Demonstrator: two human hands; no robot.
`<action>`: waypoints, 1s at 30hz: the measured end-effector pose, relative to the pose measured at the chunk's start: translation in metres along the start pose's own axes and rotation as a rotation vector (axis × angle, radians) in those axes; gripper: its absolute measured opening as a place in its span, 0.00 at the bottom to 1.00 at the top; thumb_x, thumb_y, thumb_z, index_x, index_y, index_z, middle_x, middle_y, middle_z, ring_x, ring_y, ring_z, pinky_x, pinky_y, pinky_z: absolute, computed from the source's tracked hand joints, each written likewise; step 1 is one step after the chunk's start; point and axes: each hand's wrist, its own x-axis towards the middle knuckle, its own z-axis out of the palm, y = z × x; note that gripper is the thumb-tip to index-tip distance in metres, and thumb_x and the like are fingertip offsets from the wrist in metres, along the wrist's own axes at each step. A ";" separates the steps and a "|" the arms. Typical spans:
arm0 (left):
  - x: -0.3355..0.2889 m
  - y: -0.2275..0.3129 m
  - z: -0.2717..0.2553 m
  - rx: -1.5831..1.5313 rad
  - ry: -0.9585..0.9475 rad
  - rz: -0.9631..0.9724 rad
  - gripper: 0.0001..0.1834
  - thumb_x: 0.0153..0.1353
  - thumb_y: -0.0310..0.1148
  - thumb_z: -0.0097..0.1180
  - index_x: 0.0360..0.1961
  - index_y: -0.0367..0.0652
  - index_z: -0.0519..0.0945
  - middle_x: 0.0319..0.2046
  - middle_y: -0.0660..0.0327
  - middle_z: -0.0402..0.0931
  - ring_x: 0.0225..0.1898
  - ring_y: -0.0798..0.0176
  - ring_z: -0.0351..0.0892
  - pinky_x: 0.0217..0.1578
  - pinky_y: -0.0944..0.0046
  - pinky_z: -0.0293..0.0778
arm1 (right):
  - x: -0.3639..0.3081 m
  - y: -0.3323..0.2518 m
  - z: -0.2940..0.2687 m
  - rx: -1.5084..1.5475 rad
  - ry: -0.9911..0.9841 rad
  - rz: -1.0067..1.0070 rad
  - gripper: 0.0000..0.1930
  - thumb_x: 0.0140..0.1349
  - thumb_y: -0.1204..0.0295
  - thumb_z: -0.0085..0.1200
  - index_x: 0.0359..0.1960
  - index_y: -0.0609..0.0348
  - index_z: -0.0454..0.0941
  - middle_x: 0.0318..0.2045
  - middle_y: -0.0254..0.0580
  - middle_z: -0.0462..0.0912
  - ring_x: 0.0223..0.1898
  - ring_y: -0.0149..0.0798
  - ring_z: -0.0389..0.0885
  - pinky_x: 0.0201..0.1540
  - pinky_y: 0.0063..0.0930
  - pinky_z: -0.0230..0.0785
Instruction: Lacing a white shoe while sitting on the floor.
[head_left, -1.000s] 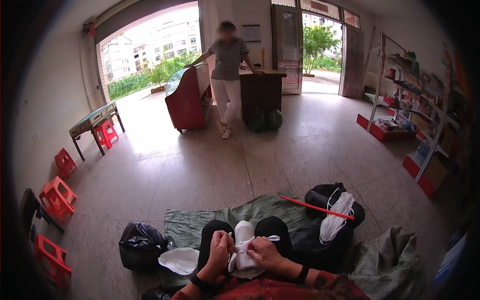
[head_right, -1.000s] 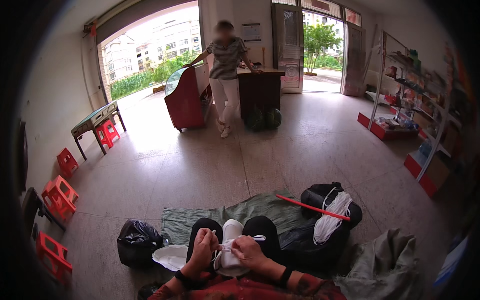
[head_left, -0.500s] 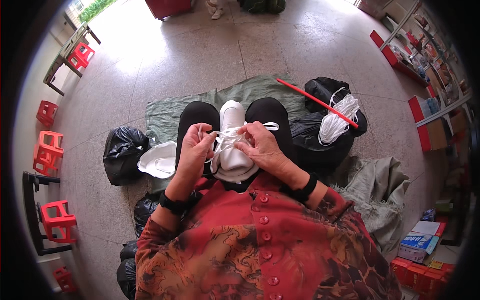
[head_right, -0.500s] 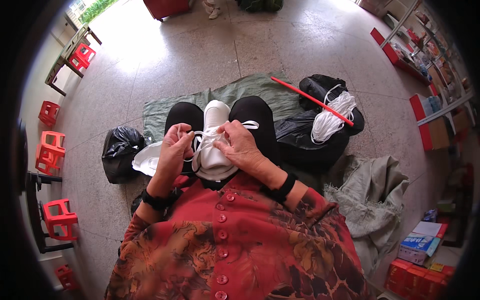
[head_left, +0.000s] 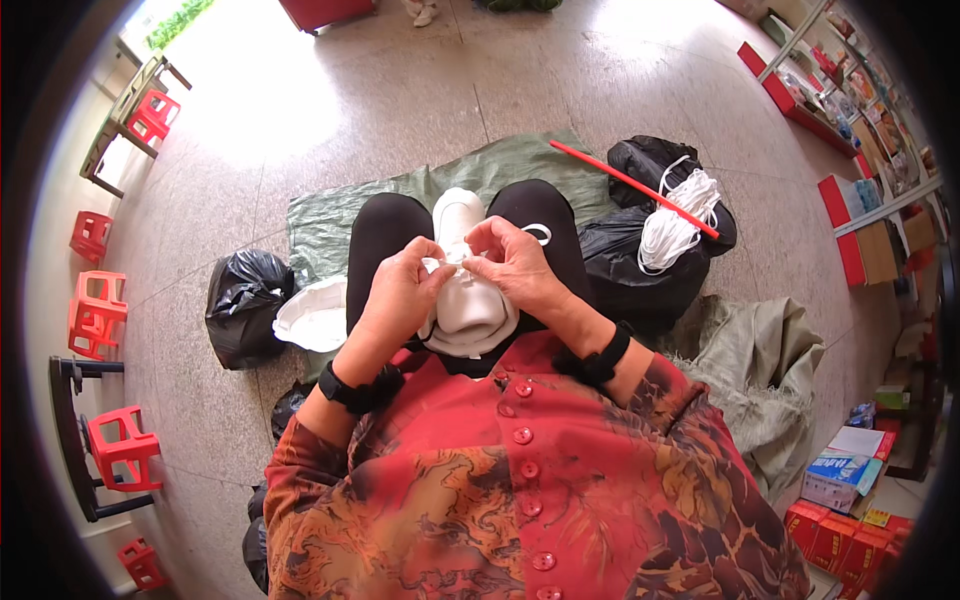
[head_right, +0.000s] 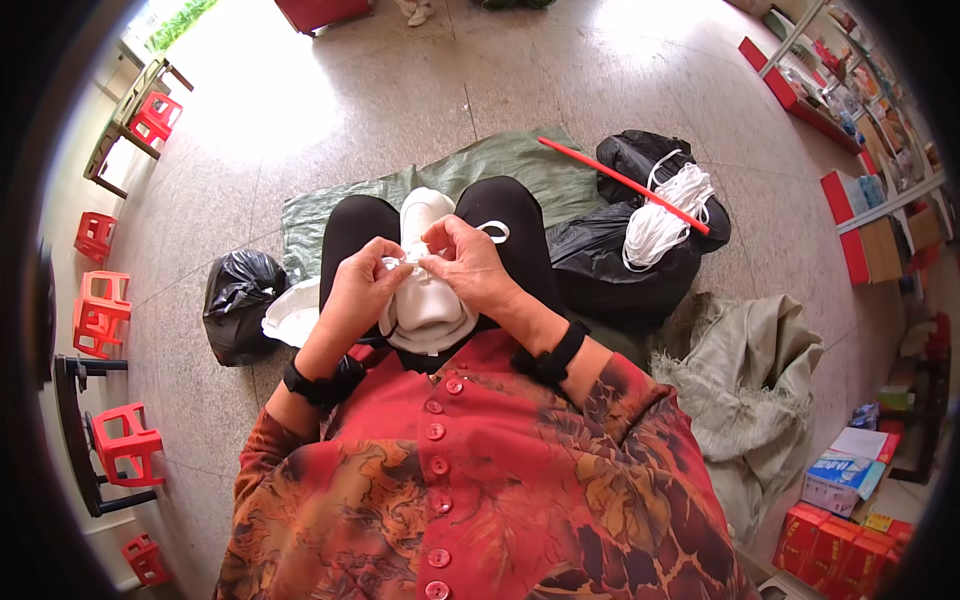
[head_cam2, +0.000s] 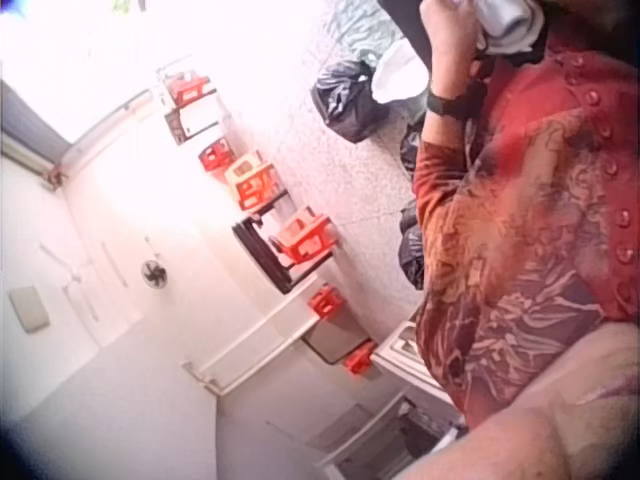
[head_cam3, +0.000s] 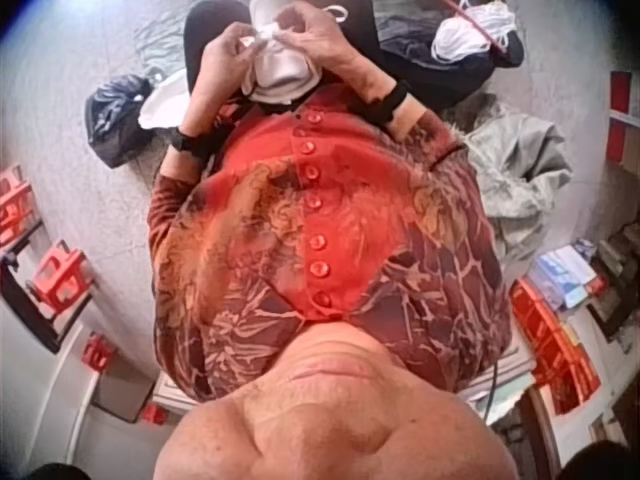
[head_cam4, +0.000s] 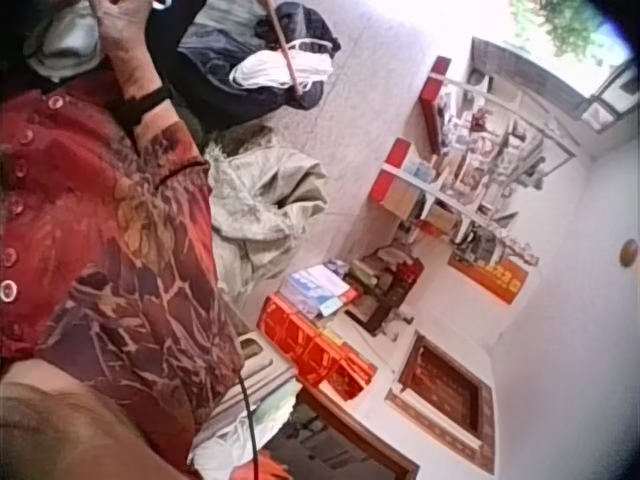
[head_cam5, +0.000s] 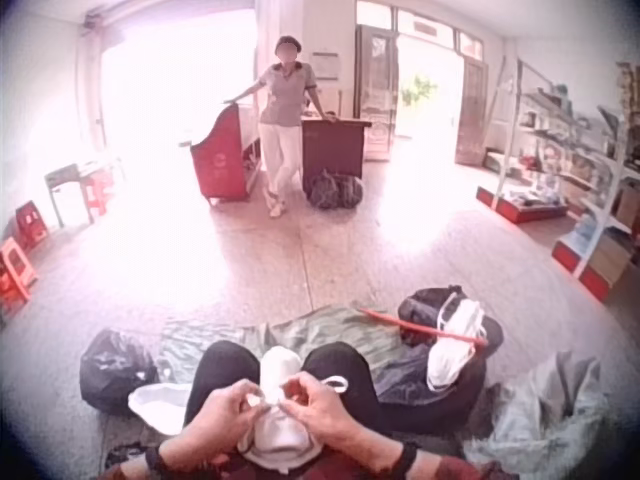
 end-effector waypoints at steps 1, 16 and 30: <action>0.001 0.001 0.000 0.029 0.000 0.035 0.08 0.57 0.30 0.62 0.35 0.39 0.78 0.18 0.69 0.61 0.21 0.75 0.58 0.21 0.70 0.60 | 0.002 0.001 0.000 0.018 -0.040 -0.004 0.10 0.58 0.78 0.58 0.41 0.61 0.74 0.32 0.32 0.77 0.30 0.23 0.73 0.34 0.20 0.70; 0.016 -0.011 -0.012 0.190 -0.141 0.147 0.09 0.56 0.32 0.56 0.29 0.34 0.80 0.30 0.52 0.72 0.34 0.50 0.74 0.38 0.56 0.71 | -0.075 -0.025 -0.246 0.922 0.598 -0.007 0.12 0.59 0.83 0.53 0.44 0.66 0.73 0.26 0.40 0.74 0.26 0.34 0.74 0.33 0.29 0.73; 0.040 -0.009 -0.007 -0.324 -0.298 -0.139 0.07 0.51 0.25 0.65 0.31 0.34 0.81 0.26 0.65 0.78 0.27 0.73 0.75 0.30 0.72 0.73 | -0.111 0.078 -0.206 -0.620 0.267 0.430 0.06 0.56 0.69 0.58 0.30 0.58 0.81 0.21 0.38 0.79 0.21 0.37 0.78 0.27 0.31 0.72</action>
